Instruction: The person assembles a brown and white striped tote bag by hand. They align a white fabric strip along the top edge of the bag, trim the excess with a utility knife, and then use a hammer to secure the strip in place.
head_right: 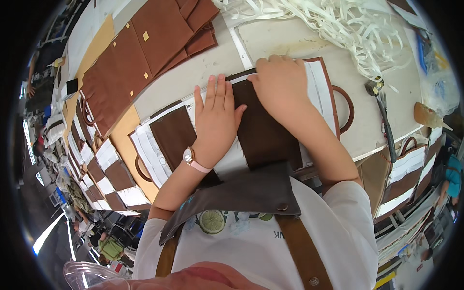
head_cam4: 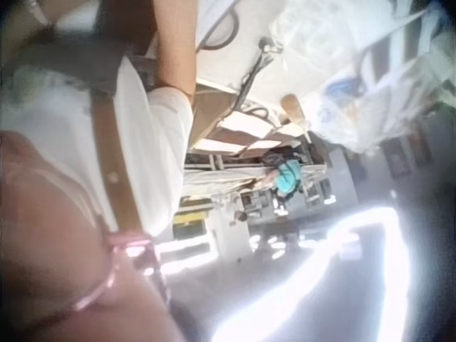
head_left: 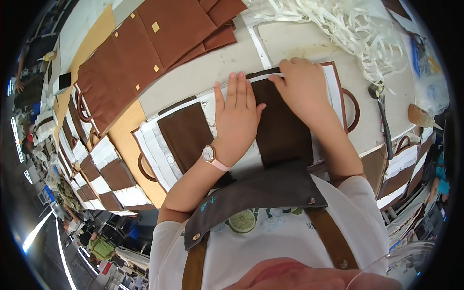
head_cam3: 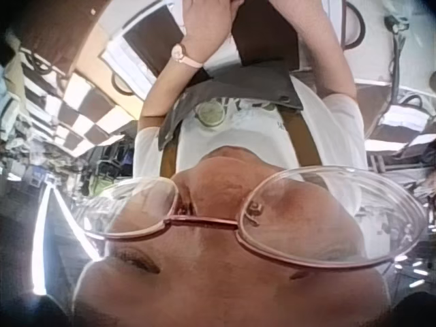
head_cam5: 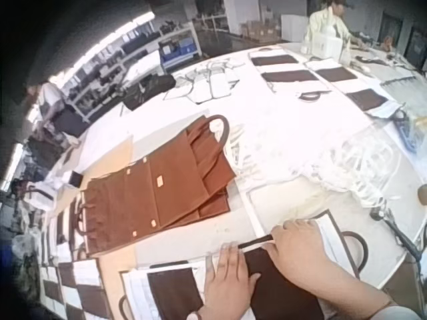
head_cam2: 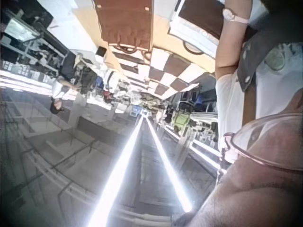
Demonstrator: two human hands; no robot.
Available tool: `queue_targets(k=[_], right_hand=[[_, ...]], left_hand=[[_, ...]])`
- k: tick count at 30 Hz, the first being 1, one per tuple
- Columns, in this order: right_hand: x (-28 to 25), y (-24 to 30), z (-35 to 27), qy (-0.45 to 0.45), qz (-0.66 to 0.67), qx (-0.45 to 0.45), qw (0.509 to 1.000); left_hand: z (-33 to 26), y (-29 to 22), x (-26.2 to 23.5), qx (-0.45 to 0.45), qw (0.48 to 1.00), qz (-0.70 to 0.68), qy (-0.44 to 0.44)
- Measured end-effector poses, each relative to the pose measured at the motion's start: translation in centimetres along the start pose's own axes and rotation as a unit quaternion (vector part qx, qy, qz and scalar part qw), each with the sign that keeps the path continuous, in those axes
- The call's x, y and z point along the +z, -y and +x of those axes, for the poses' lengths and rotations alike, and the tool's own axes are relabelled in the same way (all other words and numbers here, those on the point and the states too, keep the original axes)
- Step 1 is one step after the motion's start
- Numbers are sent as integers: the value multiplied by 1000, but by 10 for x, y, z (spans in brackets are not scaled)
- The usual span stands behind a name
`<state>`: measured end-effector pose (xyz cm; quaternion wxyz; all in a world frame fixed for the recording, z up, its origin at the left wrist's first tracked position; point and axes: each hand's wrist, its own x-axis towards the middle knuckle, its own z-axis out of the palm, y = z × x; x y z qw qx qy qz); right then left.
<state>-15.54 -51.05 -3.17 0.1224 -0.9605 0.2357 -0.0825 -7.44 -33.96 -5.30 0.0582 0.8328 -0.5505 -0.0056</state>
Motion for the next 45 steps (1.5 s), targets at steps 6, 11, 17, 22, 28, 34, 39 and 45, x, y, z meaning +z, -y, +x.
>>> queue_targets(k=[6, 11, 17, 22, 28, 34, 39, 45], right_hand=[[-29, -34, -5, 89, 258, 134, 953], [-22, -30, -1, 79, 310, 141, 937], [-15, -43, -5, 92, 313, 172, 929], [-16, -42, -4, 113, 256, 178, 943], [-8, -42, -3, 78, 215, 139, 963], [-8, -36, -3, 65, 189, 124, 972], [-7, -42, -9, 12, 90, 115, 989], [-33, -86, -19, 59, 304, 241, 920]], left_hand=[[-9, 0, 11, -2, 994, -110, -21], [-9, 0, 12, -6, 992, -121, -26], [-7, 1, 10, -9, 992, -121, -23], [-8, 1, 11, -8, 993, -111, -24], [-6, 1, 11, -1, 995, -96, -23], [20, -14, 0, 38, 990, -130, -38], [37, -23, 16, 95, 982, -160, -5], [35, -23, 17, 93, 982, -164, 2]])
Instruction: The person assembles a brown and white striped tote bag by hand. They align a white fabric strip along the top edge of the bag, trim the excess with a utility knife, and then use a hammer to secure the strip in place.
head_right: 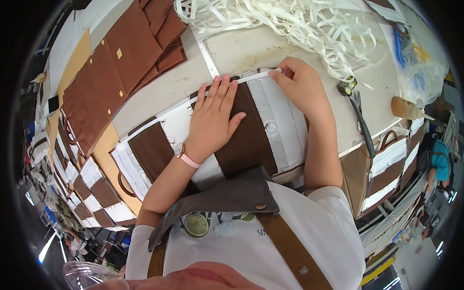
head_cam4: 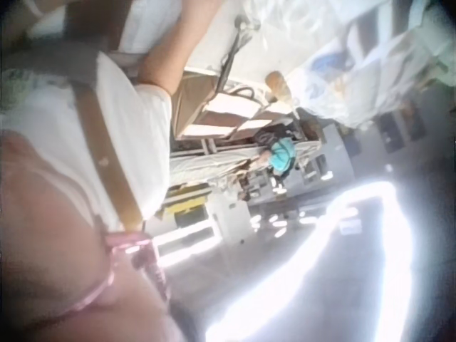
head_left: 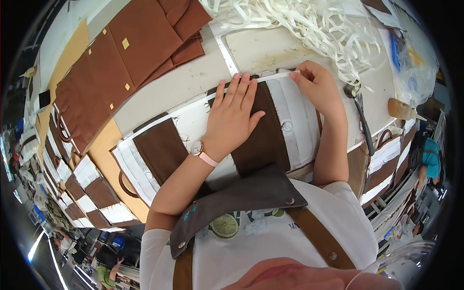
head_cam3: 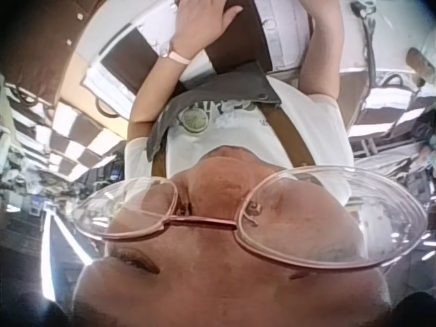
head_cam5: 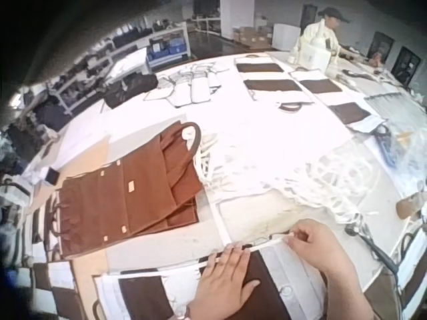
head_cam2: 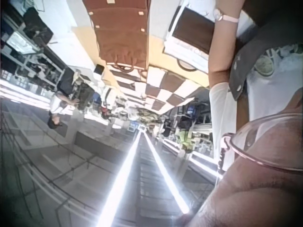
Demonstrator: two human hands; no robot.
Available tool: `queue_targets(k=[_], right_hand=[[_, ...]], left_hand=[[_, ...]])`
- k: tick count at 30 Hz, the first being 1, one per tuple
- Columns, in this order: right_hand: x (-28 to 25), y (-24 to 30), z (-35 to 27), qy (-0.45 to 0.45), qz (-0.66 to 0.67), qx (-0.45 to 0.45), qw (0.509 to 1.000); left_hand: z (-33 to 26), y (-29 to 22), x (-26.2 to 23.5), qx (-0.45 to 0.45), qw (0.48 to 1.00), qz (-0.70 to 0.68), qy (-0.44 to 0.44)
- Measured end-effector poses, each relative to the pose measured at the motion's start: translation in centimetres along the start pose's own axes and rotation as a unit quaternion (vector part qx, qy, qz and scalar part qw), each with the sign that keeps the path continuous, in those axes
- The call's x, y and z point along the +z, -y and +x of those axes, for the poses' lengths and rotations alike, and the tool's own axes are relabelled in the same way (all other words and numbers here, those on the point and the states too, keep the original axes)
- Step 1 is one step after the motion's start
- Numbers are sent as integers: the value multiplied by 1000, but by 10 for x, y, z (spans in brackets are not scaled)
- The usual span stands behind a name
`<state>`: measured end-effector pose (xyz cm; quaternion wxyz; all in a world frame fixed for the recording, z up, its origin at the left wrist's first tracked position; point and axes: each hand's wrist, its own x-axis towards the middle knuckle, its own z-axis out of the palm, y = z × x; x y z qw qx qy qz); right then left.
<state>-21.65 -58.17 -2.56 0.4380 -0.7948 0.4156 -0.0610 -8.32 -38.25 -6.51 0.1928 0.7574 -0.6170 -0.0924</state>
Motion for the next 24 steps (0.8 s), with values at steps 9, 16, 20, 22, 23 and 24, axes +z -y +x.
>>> queue_targets(k=[9, 16, 20, 22, 23, 24], right_hand=[[11, -8, 3, -45, -75, -27, 996], [15, -6, 4, -60, -125, -47, 989], [17, -4, 1, -70, -155, -52, 984], [17, -1, -1, -82, -164, -41, 982], [16, -4, -2, -92, -158, -51, 982], [16, -10, -3, -102, -153, -61, 981]], left_hand=[[1, 0, 1, -4, 1000, 5, 9], [3, 0, -2, 2, 1000, 10, 10], [2, 1, 0, 2, 1000, 18, 14], [2, 0, 0, 0, 1000, 20, 12], [2, 0, 0, -2, 1000, 20, 11], [1, -1, 0, 1, 1000, 21, 9]])
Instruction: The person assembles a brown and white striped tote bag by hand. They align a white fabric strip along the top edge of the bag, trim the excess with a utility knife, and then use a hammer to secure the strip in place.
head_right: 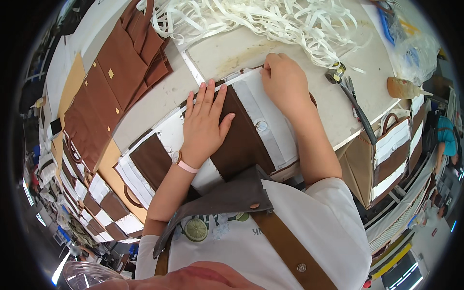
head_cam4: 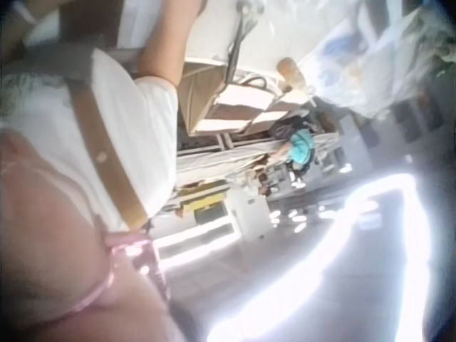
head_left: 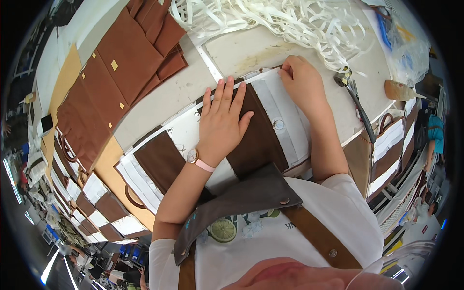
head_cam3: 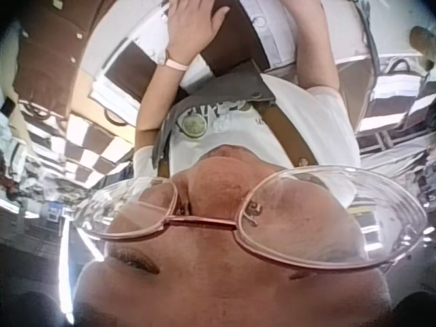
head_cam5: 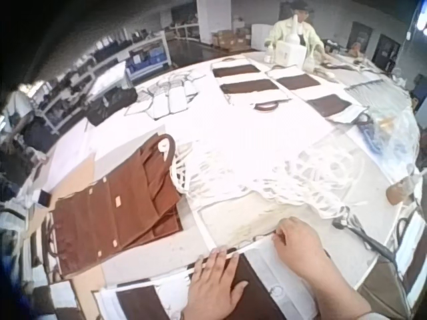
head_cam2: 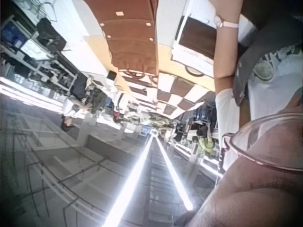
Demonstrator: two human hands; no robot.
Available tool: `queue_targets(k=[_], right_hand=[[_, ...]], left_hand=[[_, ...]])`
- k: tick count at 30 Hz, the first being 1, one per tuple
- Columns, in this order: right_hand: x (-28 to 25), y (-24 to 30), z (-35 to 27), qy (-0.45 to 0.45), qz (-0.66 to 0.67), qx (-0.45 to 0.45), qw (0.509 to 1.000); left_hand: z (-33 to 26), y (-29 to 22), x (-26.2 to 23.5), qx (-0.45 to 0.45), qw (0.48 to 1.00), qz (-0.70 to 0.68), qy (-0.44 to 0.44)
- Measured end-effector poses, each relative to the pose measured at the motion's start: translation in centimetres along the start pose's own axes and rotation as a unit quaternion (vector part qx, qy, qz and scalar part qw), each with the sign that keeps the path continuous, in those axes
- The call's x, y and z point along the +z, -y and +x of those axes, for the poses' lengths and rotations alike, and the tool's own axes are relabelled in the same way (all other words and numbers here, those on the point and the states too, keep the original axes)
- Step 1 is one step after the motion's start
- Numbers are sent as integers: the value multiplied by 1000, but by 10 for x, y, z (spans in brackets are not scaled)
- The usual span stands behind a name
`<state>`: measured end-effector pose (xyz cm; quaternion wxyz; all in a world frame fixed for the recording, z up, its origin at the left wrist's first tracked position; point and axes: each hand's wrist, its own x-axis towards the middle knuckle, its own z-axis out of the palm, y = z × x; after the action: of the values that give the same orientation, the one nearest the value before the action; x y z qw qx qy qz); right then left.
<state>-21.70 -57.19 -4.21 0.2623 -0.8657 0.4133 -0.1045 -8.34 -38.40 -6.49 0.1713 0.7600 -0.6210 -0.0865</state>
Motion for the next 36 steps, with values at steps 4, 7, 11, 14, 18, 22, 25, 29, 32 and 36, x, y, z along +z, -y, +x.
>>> queue_targets(k=[4, 7, 11, 14, 18, 22, 25, 29, 32, 36], right_hand=[[-2, -13, -3, -15, 44, -6, 999], [-7, -9, -9, -21, 72, 7, 997], [15, -10, -19, -102, -28, -87, 991], [22, -2, -29, -110, -151, -170, 968], [26, -17, -39, -127, -220, -159, 954], [30, -18, -37, -127, -218, -172, 952], [32, -20, -35, -125, -231, -175, 949], [31, -23, -32, -137, -209, -193, 949], [35, -26, -29, -141, -207, -198, 948], [34, -26, -25, -147, -195, -212, 946]], left_hand=[[-1, -1, 1, 3, 1000, 2, -11], [0, -3, 1, 7, 1000, 7, -21], [-2, -2, 1, 6, 999, 17, -43], [-6, 0, 4, -2, 998, 22, -53], [-30, 13, 0, -22, 997, 60, -47], [-112, 48, -24, -163, 974, 139, -72], [-175, 61, -46, -308, 929, 183, -95], [-246, 71, -62, -394, 886, 215, -120], [-277, 79, -69, -447, 857, 194, -167], [-293, 100, -68, -445, 845, 165, -246]])
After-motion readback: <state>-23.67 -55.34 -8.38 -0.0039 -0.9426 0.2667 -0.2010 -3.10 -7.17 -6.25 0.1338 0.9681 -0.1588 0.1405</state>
